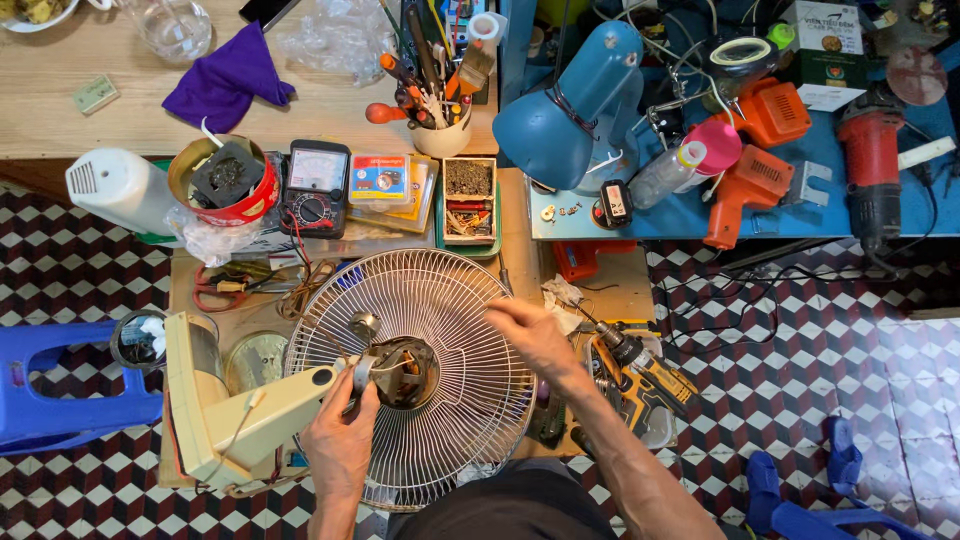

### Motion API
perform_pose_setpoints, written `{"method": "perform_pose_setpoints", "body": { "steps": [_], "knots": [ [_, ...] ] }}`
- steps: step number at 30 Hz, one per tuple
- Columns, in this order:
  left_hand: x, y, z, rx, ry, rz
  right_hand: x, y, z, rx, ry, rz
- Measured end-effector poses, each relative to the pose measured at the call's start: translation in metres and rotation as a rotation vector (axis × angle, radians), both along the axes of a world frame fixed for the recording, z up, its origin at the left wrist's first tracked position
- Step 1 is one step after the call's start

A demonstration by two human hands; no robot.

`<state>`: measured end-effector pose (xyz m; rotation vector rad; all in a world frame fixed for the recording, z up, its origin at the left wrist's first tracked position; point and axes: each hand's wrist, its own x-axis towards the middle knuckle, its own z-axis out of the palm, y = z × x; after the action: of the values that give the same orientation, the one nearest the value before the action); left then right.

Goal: The person repairs a disassembled electric fan on a cluttered workbench. They use a cordless drill to remove and install screws on the fan motor housing, handle small components and wires, and reassemble parts of the fan.

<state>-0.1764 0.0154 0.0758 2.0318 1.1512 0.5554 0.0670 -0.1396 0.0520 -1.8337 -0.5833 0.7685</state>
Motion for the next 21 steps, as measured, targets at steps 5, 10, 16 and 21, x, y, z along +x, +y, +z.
{"method": "perform_pose_setpoints", "body": {
  "steps": [5,10,16,21],
  "knots": [
    [0.009,-0.002,0.002,-0.046,0.036,0.013,0.11,-0.016,-0.029,0.068,-0.231,-0.521],
    [0.013,-0.001,0.005,-0.093,0.049,0.036,0.151,-0.007,-0.046,-0.095,-0.496,-0.467],
    [0.011,0.004,0.004,-0.051,0.036,-0.009,0.157,-0.002,-0.045,-0.114,-0.415,-0.581],
    [0.01,0.005,0.002,-0.112,0.018,0.033,0.155,0.0,-0.045,-0.065,-0.851,-0.37]
  ]
}}
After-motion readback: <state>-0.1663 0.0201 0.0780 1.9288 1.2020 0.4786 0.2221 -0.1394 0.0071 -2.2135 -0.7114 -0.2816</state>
